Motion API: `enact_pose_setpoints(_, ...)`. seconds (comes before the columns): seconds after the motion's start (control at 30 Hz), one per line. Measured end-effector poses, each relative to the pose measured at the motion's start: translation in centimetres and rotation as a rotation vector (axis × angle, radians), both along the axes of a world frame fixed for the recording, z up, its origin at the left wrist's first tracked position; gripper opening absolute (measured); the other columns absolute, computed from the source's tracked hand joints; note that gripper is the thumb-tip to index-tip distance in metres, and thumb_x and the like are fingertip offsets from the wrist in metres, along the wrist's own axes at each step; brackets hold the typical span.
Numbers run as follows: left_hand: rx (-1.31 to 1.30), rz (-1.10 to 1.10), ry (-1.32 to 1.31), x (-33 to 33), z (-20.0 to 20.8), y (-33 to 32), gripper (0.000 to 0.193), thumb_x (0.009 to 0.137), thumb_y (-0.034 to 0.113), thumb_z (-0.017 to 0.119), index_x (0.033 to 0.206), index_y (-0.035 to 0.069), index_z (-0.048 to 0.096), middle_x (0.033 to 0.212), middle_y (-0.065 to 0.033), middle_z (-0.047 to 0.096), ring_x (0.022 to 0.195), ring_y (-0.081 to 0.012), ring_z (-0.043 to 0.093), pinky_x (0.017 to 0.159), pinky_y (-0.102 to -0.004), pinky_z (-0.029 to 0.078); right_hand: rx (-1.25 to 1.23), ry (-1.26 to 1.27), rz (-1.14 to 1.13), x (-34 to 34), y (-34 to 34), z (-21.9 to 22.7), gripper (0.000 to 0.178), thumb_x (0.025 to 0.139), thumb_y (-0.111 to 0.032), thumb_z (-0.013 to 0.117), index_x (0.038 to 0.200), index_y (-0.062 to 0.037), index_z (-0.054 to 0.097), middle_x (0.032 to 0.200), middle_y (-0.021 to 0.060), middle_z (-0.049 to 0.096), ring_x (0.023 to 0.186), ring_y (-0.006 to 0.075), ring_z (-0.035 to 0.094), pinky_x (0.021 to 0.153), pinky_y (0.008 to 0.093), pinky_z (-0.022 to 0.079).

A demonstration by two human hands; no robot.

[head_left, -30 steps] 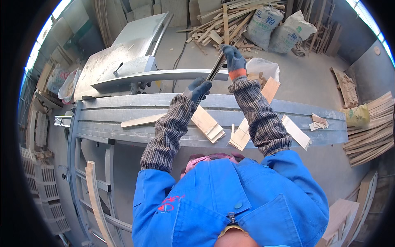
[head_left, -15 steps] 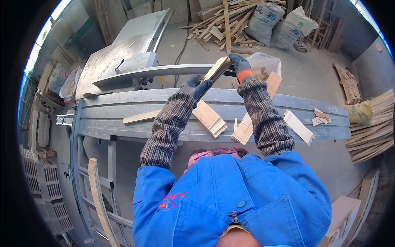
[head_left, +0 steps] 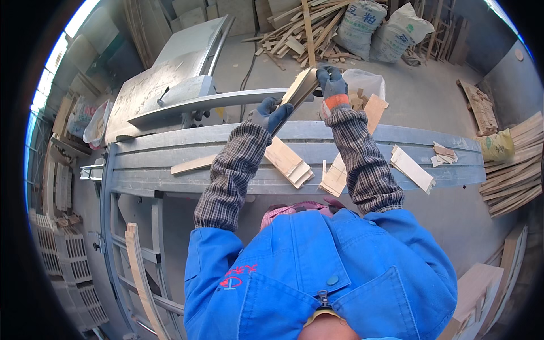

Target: The person picks up small wooden pieces from a workbench, inspects them, and places them into a white plastic bag. The person also handles larger planks and stacks them on the bench. The task involves sorting and organizing wood pieces in a workshop.

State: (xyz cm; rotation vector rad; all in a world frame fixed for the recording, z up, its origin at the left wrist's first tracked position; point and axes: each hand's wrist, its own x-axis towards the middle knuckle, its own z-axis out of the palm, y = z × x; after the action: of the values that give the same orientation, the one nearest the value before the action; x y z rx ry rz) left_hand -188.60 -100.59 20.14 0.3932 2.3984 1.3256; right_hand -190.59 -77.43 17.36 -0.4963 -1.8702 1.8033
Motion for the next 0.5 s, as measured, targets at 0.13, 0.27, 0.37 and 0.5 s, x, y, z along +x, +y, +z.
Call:
enact_pose_setpoints(0.13,-0.043,0.034,0.028,-1.1,-1.5,-0.9,0.07,0.085,0.057,0.064,0.129,0.004,0.055,0.115,-0.0168,0.066,0.109,-0.0235,0.062,0.095,-0.0347,0.046,0.03,0.043,0.043,0.3,-0.4,-0.4,0.026,0.087,-0.024,0.066,0.108,-0.0081,0.067,0.083,0.0082,0.066,0.07,0.0155,0.064,0.057,0.0307,0.056)
enact_pose_setpoints(0.27,-0.111,-0.007,0.117,0.3,-1.1,0.3,0.067,0.085,0.051,0.065,0.132,0.004,0.054,0.114,-0.0152,0.067,0.108,-0.0223,0.062,0.096,-0.0354,0.047,0.075,0.088,0.055,-0.1,-0.1,-1.7,0.027,0.089,-0.027,0.064,0.112,-0.0116,0.066,0.084,0.0049,0.066,0.068,0.0124,0.061,0.06,0.0285,0.055)
enact_pose_setpoints(0.37,-0.019,0.045,0.008,0.5,-1.8,0.5,0.066,0.085,0.049,0.066,0.134,0.006,0.054,0.116,-0.0156,0.066,0.108,-0.0225,0.062,0.097,-0.0347,0.046,0.112,0.093,0.059,-0.5,-1.0,-1.3,0.036,0.089,-0.031,0.061,0.121,-0.0148,0.063,0.082,0.0084,0.066,0.065,0.014,0.06,0.059,0.0294,0.052)
enact_pose_setpoints(0.5,0.045,0.108,0.022,-0.2,-3.6,0.0,0.065,0.085,0.049,0.065,0.134,0.008,0.054,0.117,-0.016,0.066,0.108,-0.0227,0.062,0.096,-0.0345,0.046,0.045,0.005,0.079,-0.7,-2.7,-0.6,0.056,0.088,-0.033,0.061,0.141,-0.0227,0.044,0.094,0.0105,0.065,0.071,0.0185,0.064,0.057,0.0308,0.054)
